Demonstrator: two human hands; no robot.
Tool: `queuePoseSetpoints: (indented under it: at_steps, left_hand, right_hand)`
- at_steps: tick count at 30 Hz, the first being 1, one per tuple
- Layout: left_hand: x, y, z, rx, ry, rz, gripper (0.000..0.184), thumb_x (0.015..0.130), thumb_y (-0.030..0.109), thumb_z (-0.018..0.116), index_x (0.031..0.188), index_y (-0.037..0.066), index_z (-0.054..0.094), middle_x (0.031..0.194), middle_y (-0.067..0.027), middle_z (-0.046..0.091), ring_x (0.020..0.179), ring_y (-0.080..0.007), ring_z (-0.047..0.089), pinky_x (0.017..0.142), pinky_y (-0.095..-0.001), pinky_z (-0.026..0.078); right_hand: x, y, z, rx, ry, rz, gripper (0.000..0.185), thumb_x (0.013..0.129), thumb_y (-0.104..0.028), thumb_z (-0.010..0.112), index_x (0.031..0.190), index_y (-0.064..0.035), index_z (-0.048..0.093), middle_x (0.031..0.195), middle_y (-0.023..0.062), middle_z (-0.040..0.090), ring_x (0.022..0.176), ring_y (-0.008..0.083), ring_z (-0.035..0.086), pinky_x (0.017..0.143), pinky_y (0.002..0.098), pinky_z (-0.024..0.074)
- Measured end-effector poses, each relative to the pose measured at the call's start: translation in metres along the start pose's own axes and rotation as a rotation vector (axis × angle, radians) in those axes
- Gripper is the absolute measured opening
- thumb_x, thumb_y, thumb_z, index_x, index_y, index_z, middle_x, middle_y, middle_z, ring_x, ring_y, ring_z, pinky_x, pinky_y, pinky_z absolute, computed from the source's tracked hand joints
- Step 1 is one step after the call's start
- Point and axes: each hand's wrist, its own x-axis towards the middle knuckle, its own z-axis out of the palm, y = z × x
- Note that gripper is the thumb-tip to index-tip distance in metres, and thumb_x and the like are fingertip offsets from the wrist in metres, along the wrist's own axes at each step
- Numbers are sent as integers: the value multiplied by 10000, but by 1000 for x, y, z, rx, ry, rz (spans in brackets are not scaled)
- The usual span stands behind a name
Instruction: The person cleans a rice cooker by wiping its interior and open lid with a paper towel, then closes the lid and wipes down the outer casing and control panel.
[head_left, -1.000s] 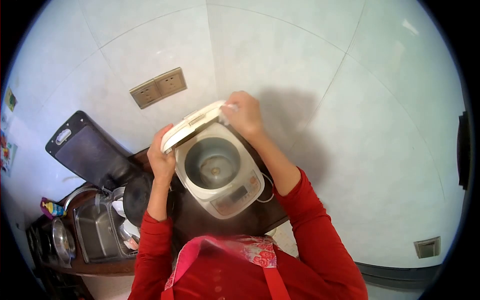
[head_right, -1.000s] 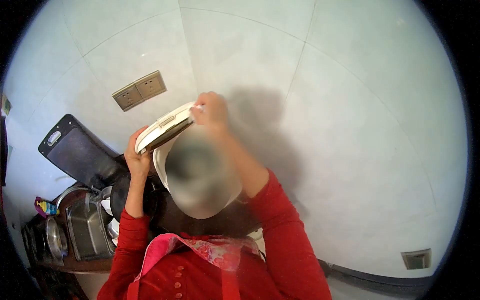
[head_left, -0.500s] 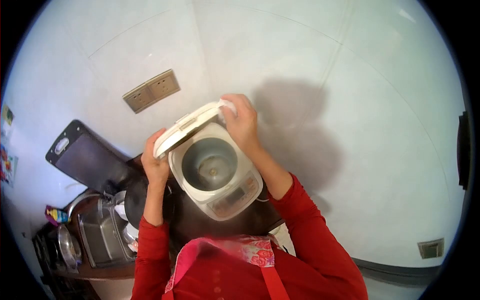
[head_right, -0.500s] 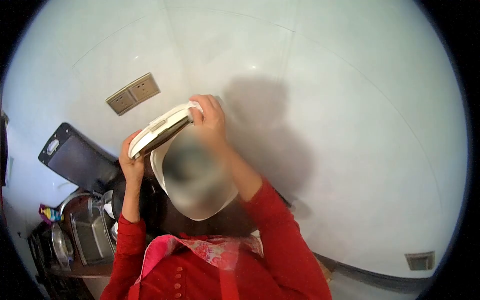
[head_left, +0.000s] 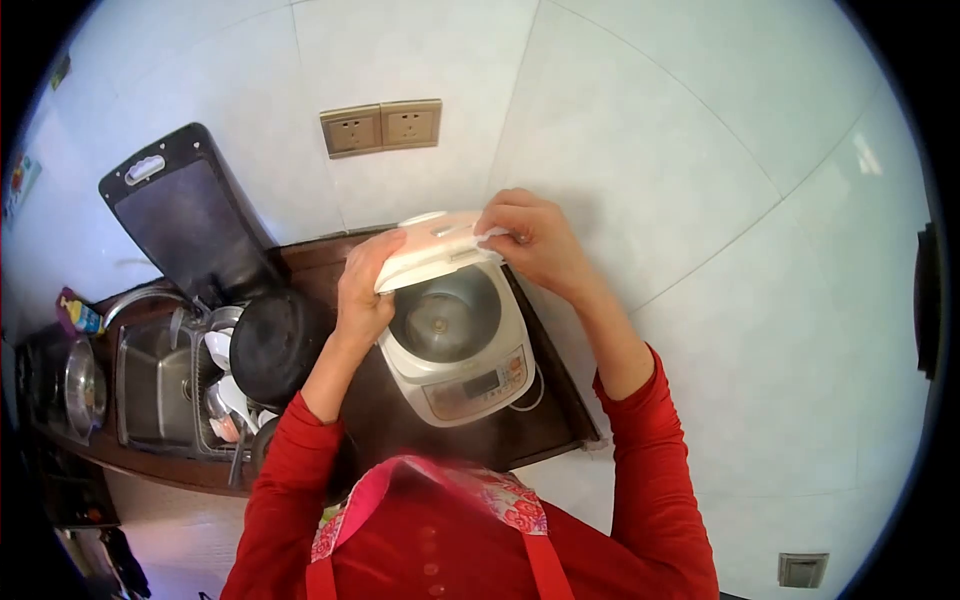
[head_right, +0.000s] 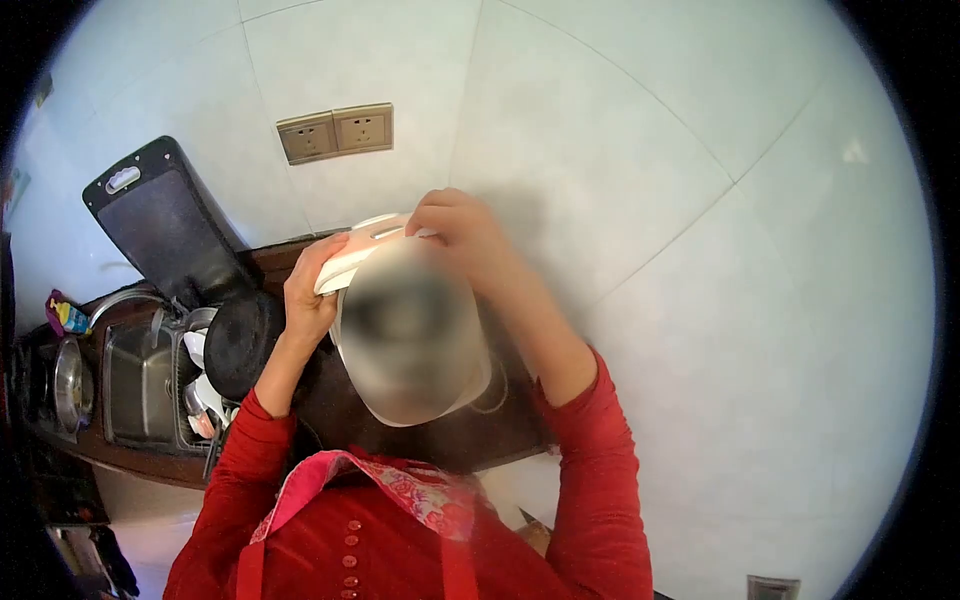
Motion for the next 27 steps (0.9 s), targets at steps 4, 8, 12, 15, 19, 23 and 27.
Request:
queuePoseSetpoints:
  at_steps: [4,8,12,15,19,23,27]
  left_hand:
    - [-1,0,-1,29,-9,17,452,749,-78,642,1182,42,593,1197,-130,630,1108,-301,598,965,-362,453]
    - [-2,1,0,38,-11,27,479,732,-97,636,1185,53,595,1199,-124,630,1112,-301,596,973,-366,448]
    - [-3,-3,0,23,-12,35,443,756,-28,667,1185,53,597,1207,-124,627,1123,-297,587,981,-370,439]
    - [-1,2,-3,-17,-22,66,427,779,86,705,1191,48,597,1214,-128,623,1130,-294,579,980,-374,435]
    - [-4,-6,-3,-49,-33,47,452,787,172,725,1199,41,593,1220,-134,617,1127,-290,575,975,-374,433]
    - [-4,-10,-3,-65,-21,29,449,788,165,720,1199,38,593,1222,-136,614,1124,-289,577,981,-372,429]
    - [0,-8,-3,-55,-26,49,435,794,166,716,1193,36,598,1221,-137,616,1133,-291,575,987,-372,427]
  right_hand:
    - [13,-12,9,-42,-147,-98,76,760,-65,630,833,-40,626,863,98,605,881,285,563,753,360,468]
    - [13,-13,19,-116,-159,-164,40,767,-49,613,806,-45,605,899,94,599,920,298,548,779,388,464]
    - [7,-14,-6,-219,-253,-1,54,772,-51,605,826,-55,605,912,89,588,942,298,542,802,399,471]
    - [10,-19,0,-244,-277,-124,75,782,-57,591,855,-60,607,916,87,581,947,295,538,804,391,473]
    - [16,-33,19,-272,-264,-277,69,793,-84,597,857,-58,593,914,87,580,942,295,536,790,384,472]
    - [10,-7,3,-216,-199,-196,63,784,-48,626,834,-50,587,877,92,584,872,300,549,733,390,473]
    - [12,-8,-11,-193,-212,-134,66,784,-23,637,815,-45,583,852,96,584,846,309,550,717,400,466]
